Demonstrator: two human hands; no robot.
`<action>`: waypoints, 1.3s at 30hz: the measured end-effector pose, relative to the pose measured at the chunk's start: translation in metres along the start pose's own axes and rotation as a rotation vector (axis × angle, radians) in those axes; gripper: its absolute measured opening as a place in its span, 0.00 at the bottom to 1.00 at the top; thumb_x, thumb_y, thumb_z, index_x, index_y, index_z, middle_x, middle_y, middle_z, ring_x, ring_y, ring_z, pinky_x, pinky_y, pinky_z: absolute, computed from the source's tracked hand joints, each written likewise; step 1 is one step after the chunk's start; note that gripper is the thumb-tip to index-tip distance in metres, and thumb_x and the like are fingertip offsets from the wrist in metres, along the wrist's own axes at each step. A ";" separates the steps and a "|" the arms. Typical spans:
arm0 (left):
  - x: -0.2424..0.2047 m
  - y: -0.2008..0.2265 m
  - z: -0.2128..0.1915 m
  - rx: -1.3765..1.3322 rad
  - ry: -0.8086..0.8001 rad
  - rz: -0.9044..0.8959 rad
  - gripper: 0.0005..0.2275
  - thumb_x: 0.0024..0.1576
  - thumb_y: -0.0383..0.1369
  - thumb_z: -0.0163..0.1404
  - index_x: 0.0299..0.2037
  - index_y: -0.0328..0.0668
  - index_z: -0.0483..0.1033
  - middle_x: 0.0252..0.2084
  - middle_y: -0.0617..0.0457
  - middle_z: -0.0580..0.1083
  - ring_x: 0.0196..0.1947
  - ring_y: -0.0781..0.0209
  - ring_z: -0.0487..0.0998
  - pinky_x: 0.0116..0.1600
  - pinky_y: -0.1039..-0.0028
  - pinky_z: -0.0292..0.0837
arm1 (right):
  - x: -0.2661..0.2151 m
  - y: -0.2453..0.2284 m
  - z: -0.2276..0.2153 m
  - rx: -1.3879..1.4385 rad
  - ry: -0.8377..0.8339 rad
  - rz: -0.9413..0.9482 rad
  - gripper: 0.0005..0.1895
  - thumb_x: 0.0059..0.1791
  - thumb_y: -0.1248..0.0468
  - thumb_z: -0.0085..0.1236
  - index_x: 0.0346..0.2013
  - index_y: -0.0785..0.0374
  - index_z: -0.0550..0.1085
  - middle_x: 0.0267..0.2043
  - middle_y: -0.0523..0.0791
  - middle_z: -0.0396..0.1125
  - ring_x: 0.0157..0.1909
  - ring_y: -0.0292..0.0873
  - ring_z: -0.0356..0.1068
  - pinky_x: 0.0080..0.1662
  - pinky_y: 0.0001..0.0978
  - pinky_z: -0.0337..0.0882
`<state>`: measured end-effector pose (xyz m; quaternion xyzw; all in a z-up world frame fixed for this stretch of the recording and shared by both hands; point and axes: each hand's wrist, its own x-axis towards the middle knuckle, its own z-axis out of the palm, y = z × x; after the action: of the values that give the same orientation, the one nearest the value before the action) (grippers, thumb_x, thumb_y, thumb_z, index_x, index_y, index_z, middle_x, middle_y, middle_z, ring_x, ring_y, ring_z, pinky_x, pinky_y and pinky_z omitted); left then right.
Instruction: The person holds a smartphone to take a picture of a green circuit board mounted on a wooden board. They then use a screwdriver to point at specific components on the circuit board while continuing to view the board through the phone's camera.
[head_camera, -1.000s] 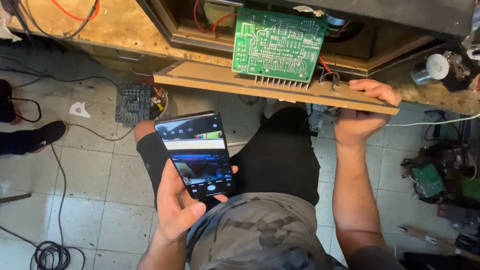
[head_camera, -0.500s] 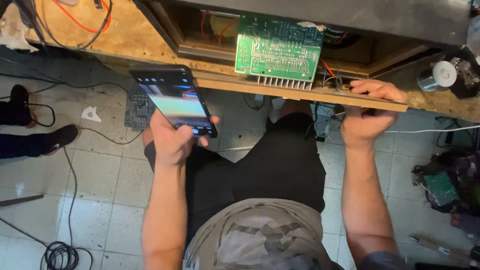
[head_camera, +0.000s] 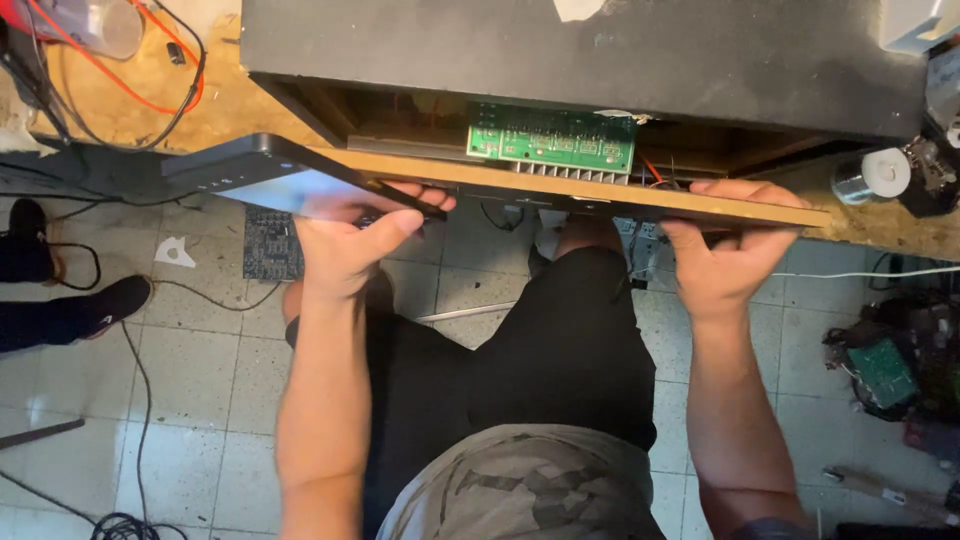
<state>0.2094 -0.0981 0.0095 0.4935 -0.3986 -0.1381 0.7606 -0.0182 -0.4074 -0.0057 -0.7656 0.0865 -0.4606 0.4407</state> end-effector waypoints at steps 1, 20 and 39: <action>0.003 -0.001 0.000 -0.008 0.023 -0.018 0.06 0.64 0.26 0.60 0.47 0.30 0.80 0.47 0.39 0.82 0.49 0.39 0.89 0.60 0.52 0.92 | 0.003 0.001 0.002 0.015 -0.014 -0.035 0.32 0.53 0.65 0.74 0.57 0.59 0.56 0.51 0.53 0.64 0.56 0.54 0.72 0.63 0.49 0.75; -0.005 0.034 0.014 0.235 -0.012 -0.043 0.07 0.67 0.35 0.58 0.48 0.40 0.83 0.47 0.48 0.84 0.51 0.51 0.89 0.66 0.56 0.89 | 0.012 0.026 0.000 0.118 0.032 -0.175 0.08 0.64 0.69 0.52 0.48 0.60 0.62 0.41 0.56 0.68 0.50 0.62 0.75 0.61 0.55 0.77; -0.082 -0.015 0.009 0.285 0.280 -0.437 0.05 0.56 0.31 0.69 0.38 0.43 0.87 0.41 0.54 0.86 0.44 0.64 0.87 0.54 0.70 0.87 | 0.006 0.012 0.002 -0.143 0.006 -0.116 0.05 0.65 0.72 0.53 0.48 0.73 0.69 0.49 0.60 0.70 0.56 0.62 0.75 0.64 0.55 0.78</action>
<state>0.1528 -0.0622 -0.0403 0.6837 -0.1894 -0.1719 0.6835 -0.0100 -0.4167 -0.0116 -0.7973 0.0760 -0.4805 0.3573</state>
